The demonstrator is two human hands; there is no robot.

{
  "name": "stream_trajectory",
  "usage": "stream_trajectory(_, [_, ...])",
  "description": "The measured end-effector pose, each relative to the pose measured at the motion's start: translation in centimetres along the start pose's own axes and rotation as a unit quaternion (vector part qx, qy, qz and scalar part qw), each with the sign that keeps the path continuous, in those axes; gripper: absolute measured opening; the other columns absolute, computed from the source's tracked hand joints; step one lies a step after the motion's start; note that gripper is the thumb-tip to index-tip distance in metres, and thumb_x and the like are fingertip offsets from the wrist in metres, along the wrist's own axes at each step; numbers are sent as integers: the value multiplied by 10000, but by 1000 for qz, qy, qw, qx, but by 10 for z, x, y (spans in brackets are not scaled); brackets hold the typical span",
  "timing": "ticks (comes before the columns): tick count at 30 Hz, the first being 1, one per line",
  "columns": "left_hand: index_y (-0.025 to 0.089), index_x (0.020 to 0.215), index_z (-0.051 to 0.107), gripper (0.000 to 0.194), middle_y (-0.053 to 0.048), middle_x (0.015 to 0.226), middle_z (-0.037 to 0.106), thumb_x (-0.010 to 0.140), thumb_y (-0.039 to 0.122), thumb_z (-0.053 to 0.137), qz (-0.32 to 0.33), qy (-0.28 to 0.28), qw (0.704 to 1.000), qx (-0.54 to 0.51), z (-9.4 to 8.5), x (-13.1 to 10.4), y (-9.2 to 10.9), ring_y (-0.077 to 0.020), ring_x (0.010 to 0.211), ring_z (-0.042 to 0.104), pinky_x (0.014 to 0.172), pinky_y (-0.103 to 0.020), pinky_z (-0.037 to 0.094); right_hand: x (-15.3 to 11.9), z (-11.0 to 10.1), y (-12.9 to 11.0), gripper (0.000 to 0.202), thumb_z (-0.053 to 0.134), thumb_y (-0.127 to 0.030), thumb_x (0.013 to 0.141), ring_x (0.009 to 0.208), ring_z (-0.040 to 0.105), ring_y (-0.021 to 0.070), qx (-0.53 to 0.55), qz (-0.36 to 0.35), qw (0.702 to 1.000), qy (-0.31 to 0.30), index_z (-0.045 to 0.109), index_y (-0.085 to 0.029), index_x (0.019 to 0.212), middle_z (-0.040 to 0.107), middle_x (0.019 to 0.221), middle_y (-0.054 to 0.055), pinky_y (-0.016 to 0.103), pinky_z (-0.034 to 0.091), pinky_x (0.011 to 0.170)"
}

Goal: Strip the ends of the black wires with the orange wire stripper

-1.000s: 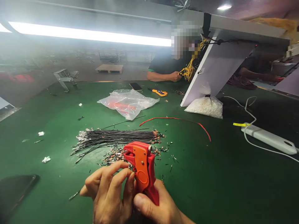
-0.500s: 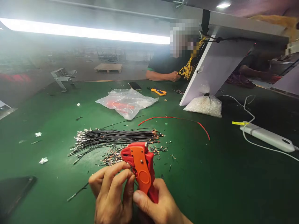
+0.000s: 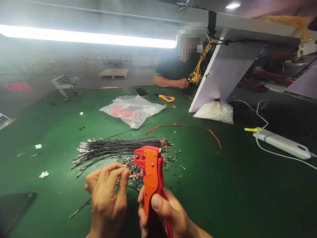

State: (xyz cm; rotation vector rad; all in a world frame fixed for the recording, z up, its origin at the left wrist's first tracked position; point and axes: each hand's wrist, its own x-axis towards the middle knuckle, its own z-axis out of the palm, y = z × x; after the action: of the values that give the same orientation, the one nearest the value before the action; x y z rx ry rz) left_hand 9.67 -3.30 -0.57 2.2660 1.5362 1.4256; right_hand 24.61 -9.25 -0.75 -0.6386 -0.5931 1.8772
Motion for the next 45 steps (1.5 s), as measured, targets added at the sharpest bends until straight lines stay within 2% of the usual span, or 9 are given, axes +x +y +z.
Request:
stream_trajectory(9, [259, 1037, 676, 178, -75, 1094, 607, 895, 231, 574, -8, -38, 993, -110, 2, -11, 17, -290, 1029, 436, 859, -456, 273, 3, 4, -1, 389, 552, -530, 897, 613, 533, 163, 27, -8, 1000, 0, 655, -156, 879, 571, 715, 41, 275, 438, 574])
stream_trajectory(14, [279, 895, 650, 116, -36, 1033, 607, 907, 196, 570, -40, -99, 983, -153, 3, -7, 14, -267, 999, 452, 830, -437, 293, 4, 3, 2, 329, 631, -471, 872, 637, 520, 151, -31, -17, 999, -9, 637, -152, 951, 568, 727, 27, 262, 420, 619])
stream_trajectory(18, [282, 863, 642, 126, -25, 1004, 590, 918, 195, 569, -53, -144, 972, -177, 1, -6, 6, -250, 992, 463, 824, -421, 346, 7, -5, 9, 418, 593, -511, 876, 580, 517, 148, -68, -21, 997, -16, 636, -102, 799, 553, 668, 46, 274, 431, 578])
stream_trajectory(23, [240, 868, 619, 147, -54, 990, 577, 906, 120, 543, -32, -70, 986, -150, 3, -5, 3, -239, 995, 448, 844, -417, 384, 6, -7, 11, 374, 599, -495, 877, 579, 559, 159, -37, -17, 999, -29, 615, -126, 935, 598, 693, 49, 287, 459, 576])
stream_trajectory(29, [228, 646, 638, 272, -52, 922, 623, 910, 188, 580, -27, -18, 999, 14, 2, 3, -9, -250, 929, 448, 772, -422, 293, -1, 4, 0, 428, 624, -521, 829, 586, 521, 127, 46, 44, 996, -59, 625, -115, 963, 594, 662, 30, 262, 413, 637])
stream_trajectory(32, [231, 822, 673, 148, -85, 1005, 622, 905, 185, 560, -47, -20, 997, 54, 0, 10, -16, -285, 990, 442, 790, -448, 305, -1, 3, -5, 382, 624, -489, 843, 604, 552, 144, 40, 18, 998, -54, 621, -137, 992, 593, 714, 32, 290, 435, 633])
stream_trajectory(35, [259, 1052, 642, 238, -84, 1105, 603, 881, 124, 547, 25, -107, 994, 6, -7, 18, -21, -290, 1064, 453, 834, -472, 320, 0, -1, -9, 340, 615, -445, 874, 629, 593, 174, 19, -28, 999, -43, 623, -143, 1029, 602, 762, 45, 336, 478, 632])
stream_trajectory(39, [289, 894, 661, 241, -58, 1200, 566, 848, 62, 595, 157, -240, 958, 4, -16, 23, -27, -285, 1157, 430, 903, -496, 300, 0, -2, -17, 336, 599, -438, 890, 648, 600, 189, 8, -55, 998, -13, 628, -132, 1027, 611, 766, 54, 358, 489, 649])
stream_trajectory(45, [258, 849, 651, 166, -58, 1160, 585, 820, 102, 700, 207, -233, 945, 99, -12, 17, -40, -255, 1144, 440, 920, -447, 316, 0, 1, -19, 325, 577, -431, 899, 636, 597, 198, 16, -60, 998, -7, 632, -131, 1011, 609, 755, 56, 365, 487, 632])
